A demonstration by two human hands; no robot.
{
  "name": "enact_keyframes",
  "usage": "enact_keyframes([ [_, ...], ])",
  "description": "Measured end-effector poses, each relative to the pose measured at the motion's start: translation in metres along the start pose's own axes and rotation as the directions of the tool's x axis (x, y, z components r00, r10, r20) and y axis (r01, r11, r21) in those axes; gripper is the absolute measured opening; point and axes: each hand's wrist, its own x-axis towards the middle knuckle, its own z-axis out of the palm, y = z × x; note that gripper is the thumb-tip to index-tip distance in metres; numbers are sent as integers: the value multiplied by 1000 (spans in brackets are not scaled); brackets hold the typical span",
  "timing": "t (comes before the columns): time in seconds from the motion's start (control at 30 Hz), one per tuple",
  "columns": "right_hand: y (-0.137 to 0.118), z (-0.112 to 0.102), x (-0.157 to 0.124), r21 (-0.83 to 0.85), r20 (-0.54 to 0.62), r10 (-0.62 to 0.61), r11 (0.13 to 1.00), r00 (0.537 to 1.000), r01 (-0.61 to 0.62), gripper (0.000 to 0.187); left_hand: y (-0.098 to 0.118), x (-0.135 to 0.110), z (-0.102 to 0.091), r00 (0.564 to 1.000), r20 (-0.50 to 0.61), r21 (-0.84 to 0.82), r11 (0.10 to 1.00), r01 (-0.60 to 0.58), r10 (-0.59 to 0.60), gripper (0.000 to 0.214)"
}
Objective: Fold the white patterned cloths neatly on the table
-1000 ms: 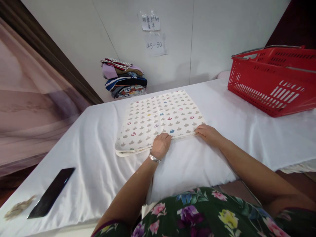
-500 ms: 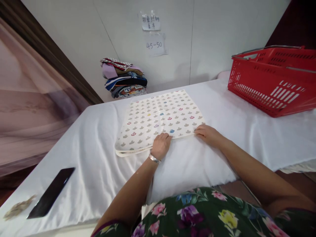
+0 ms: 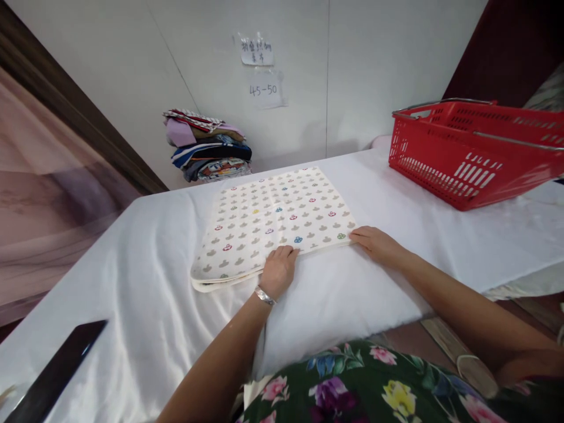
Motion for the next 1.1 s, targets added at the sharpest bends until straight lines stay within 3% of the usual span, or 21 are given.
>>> enact_keyframes([
  [0.27, 6, 9, -3, -161, 16, 12, 987, 1000, -9, 37, -1, 2, -6, 998, 58, -7, 1000, 15, -15, 38],
  [0.5, 25, -7, 0, -212, -25, 22, 977, 999, -27, 39, 5, 12, 3, 996, 77, 75, 995, -59, 53, 29],
  [0.63, 37, -8, -12, -187, -69, 19, 982, 997, -32, 36, 18, 16, 10, 995, 38, 78, 992, -96, 93, 26],
  [0.8, 40, -1, -24, -147, -15, 38, 988, 999, -40, 36, 21, 14, 13, 997, 14, 16, 996, -82, 82, 26],
  [0.97, 4, -4, -9, -197, -34, 61, 978, 998, -67, 41, 18, 12, 18, 999, -9, -22, 999, -43, 42, 29],
  [1.1, -55, 7, 27, -19, -16, -87, 996, 996, 87, 36, 20, 10, 19, 1000, -23, -53, 999, -12, 11, 33],
])
